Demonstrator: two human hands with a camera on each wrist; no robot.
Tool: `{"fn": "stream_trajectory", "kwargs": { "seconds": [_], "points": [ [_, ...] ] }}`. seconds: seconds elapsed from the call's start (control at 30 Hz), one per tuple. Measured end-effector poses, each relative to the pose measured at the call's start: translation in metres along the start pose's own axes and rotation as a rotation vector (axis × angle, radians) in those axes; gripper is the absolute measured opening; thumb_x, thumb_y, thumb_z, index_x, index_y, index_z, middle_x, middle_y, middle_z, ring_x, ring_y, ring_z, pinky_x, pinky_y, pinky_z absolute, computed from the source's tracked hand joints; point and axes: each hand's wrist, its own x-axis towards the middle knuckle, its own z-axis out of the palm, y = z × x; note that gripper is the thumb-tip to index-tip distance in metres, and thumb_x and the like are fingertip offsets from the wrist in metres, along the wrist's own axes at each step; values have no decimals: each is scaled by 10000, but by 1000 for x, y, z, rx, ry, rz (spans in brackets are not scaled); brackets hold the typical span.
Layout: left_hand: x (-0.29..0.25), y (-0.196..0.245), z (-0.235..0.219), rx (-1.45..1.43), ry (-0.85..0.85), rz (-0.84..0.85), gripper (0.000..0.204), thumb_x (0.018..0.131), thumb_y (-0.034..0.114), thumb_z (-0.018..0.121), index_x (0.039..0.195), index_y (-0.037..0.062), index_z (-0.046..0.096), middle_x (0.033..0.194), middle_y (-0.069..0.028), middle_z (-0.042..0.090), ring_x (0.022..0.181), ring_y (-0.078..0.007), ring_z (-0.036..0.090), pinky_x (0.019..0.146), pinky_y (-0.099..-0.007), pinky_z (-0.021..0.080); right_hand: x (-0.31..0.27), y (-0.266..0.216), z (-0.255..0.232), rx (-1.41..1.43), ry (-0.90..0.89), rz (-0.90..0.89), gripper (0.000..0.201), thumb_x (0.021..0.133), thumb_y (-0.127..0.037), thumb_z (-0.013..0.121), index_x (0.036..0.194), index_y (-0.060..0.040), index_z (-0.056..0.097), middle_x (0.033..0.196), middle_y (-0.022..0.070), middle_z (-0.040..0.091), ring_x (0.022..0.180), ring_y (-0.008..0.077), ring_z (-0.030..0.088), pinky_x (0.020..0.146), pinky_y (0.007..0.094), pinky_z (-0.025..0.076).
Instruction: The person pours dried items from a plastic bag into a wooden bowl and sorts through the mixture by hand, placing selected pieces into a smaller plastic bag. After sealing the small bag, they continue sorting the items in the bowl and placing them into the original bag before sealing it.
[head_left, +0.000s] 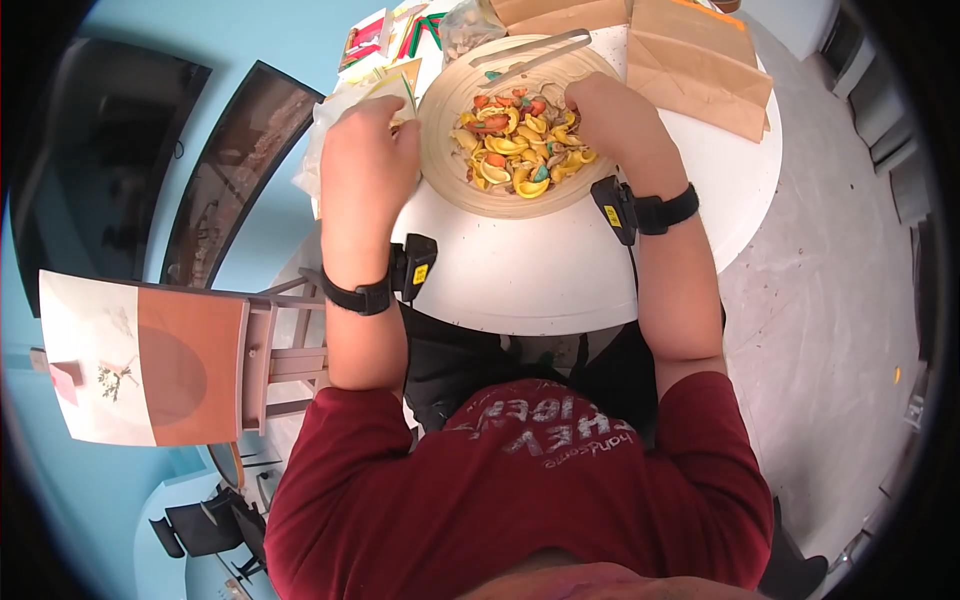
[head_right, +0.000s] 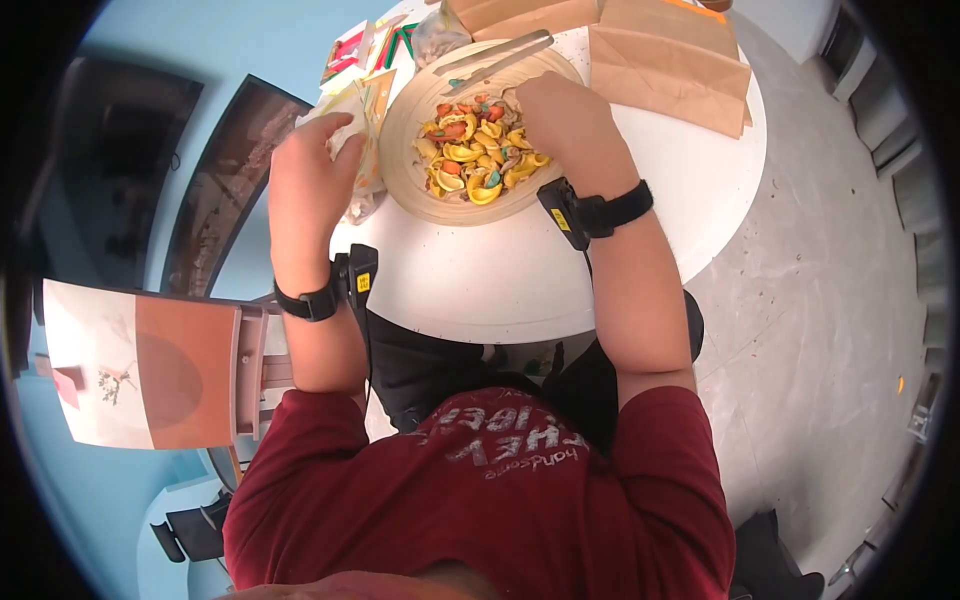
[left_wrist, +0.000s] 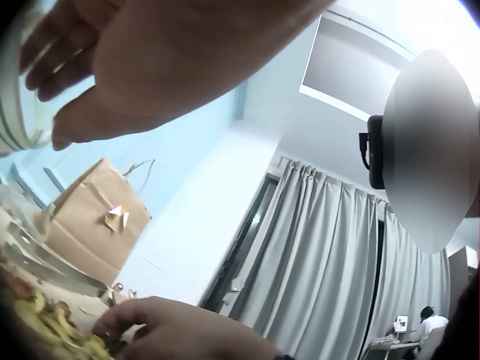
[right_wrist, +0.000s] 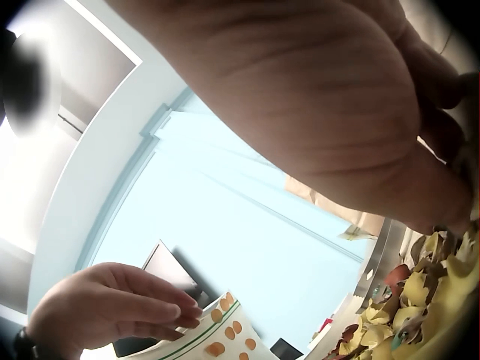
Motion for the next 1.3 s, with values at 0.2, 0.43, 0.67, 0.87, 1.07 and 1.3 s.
{"fn": "stream_trajectory", "kwargs": {
  "seconds": [0.2, 0.43, 0.67, 0.87, 1.07, 1.3],
  "points": [
    [-12, 33, 14, -424, -141, 99, 174, 868, 110, 729, 979, -21, 752, 937, -210, 736, 895, -396, 704, 814, -446, 559, 5, 3, 4, -39, 4, -5, 222, 840, -8, 671, 1044, -74, 725, 1087, 133, 715, 1057, 337, 676, 872, 430, 558],
    [-22, 40, 31, -396, -219, 74, 200, 908, 141, 750, 1017, -26, 766, 925, -178, 760, 777, -230, 740, 673, -321, 567, 3, 2, 5, -32, 23, -14, 203, 812, -37, 697, 1009, -78, 723, 1022, 125, 713, 1047, 328, 677, 855, 426, 560],
    [-23, 45, 37, -628, -277, -113, 224, 954, 160, 718, 1031, -46, 758, 874, -127, 764, 761, -162, 730, 706, -304, 572, 9, 5, 12, 22, 122, -38, 82, 815, -48, 681, 887, -49, 722, 918, 146, 723, 920, 354, 694, 791, 438, 566],
    [-22, 35, 66, -1218, -296, -422, 334, 1034, 207, 619, 1158, -98, 677, 1011, -145, 727, 930, -194, 711, 857, -325, 587, 16, 11, 13, 167, 175, -83, 100, 830, -74, 695, 914, -32, 729, 896, 155, 728, 848, 322, 702, 751, 409, 564],
    [-15, 39, 66, -1709, -331, -766, 477, 1103, 263, 437, 1326, -157, 476, 1280, -256, 618, 1168, -381, 648, 1071, -473, 531, 9, -8, -12, 816, -9, -131, 184, 914, -149, 730, 1011, 7, 738, 886, 55, 745, 740, 122, 660, 659, 283, 539],
    [-10, 34, 72, -2198, -393, -978, 420, 1116, 230, 292, 1306, -99, 472, 1209, -205, 604, 1170, -405, 587, 1165, -597, 436, 4, -27, -14, 1048, -191, -218, 226, 976, -127, 677, 1152, -7, 752, 865, 23, 721, 706, 70, 629, 636, 226, 519]
  ]
}}
